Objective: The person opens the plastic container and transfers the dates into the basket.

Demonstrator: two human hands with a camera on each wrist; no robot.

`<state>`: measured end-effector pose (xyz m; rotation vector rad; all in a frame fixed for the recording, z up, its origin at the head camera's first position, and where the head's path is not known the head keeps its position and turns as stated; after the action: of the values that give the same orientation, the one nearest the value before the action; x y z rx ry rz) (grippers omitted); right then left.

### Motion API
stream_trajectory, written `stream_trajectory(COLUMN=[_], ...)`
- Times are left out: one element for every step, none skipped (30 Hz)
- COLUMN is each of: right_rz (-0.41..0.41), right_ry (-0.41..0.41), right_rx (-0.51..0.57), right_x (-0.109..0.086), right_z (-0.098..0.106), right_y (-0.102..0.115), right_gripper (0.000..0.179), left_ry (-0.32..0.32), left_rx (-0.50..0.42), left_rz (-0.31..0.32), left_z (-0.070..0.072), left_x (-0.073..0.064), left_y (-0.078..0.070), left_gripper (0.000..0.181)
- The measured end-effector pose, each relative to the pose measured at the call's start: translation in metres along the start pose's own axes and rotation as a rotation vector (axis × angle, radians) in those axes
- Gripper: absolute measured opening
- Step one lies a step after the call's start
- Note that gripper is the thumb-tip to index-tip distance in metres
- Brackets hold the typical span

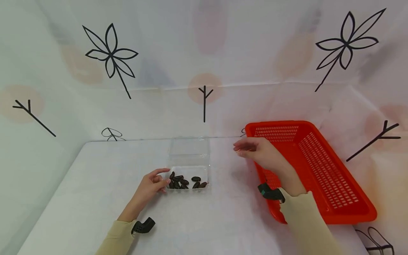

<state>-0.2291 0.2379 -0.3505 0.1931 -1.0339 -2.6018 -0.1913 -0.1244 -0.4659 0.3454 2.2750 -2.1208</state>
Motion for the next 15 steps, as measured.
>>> stream_trajectory(right_rz=[0.002,0.009,0.011,0.021,0.034,0.053,0.077,0.093,0.108,0.124,0.126,0.128,0.126,0.133,0.137], right_ry=[0.013,0.024,0.031,0.037,0.040,0.043,0.048,0.057,0.068,0.084,0.105,0.129,0.150,0.171,0.189], right_rx=[-0.009,-0.016,-0.028,-0.040,-0.052,-0.053,-0.056,-0.060,-0.059,-0.059,-0.052,-0.041,-0.034,-0.027,-0.022], right_x=[0.003,0.006,0.009,0.011,0.013,0.016,0.018,0.021,0.024,0.026,0.029,0.032,0.035,0.038,0.042], right_z=[-0.007,-0.014,-0.021,-0.028,-0.034,-0.040,-0.046,-0.053,-0.059,-0.066,-0.073,-0.080,-0.086,-0.092,-0.097], right_y=[0.005,0.009,0.013,0.017,0.021,0.025,0.030,0.034,0.038,0.041,0.044,0.045,0.046,0.047,0.047], right_gripper=[0.030,0.029,0.028,0.028,0.027,0.027,0.026,0.025,0.024,0.023,0.023,0.023,0.022,0.022,0.021], left_ry=[-0.003,-0.006,-0.007,-0.008,-0.009,-0.010,-0.009,-0.010,-0.011,-0.012,-0.013,-0.013,-0.012,-0.011,-0.009], left_rx=[-0.002,-0.002,-0.004,-0.005,-0.007,-0.006,-0.005,-0.002,0.000,0.002,0.003,0.002,0.002,0.000,-0.003], left_rz=[-0.001,-0.001,-0.003,-0.006,-0.008,-0.007,-0.008,-0.009,-0.010,-0.011,-0.011,-0.013,-0.015,-0.017,-0.018], left_z=[0.001,0.003,0.004,0.005,0.006,0.007,0.007,0.007,0.006,0.006,0.006,0.006,0.006,0.005,0.005], left_x=[0.002,0.004,0.005,0.007,0.009,0.011,0.011,0.010,0.010,0.010,0.009,0.008,0.008,0.009,0.008], left_y=[0.004,0.009,0.014,0.018,0.022,0.026,0.026,0.026,0.026,0.026,0.026,0.025,0.025,0.026,0.025], left_gripper=[0.045,0.045,0.045,0.045,0.045,0.046,0.046,0.046,0.047,0.047,0.047,0.047,0.047,0.047,0.047])
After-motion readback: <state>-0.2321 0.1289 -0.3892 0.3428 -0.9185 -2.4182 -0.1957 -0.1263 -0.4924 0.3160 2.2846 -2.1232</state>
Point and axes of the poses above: each hand's wrist, its own x-axis towards the middle knuckle, its own z-axis out of the back of the hand, y = z × x, the point moved 7 cm from there along x, towards the middle knuckle, and after that the axes turned 15 degrees about -x, right-handed, at the moved point
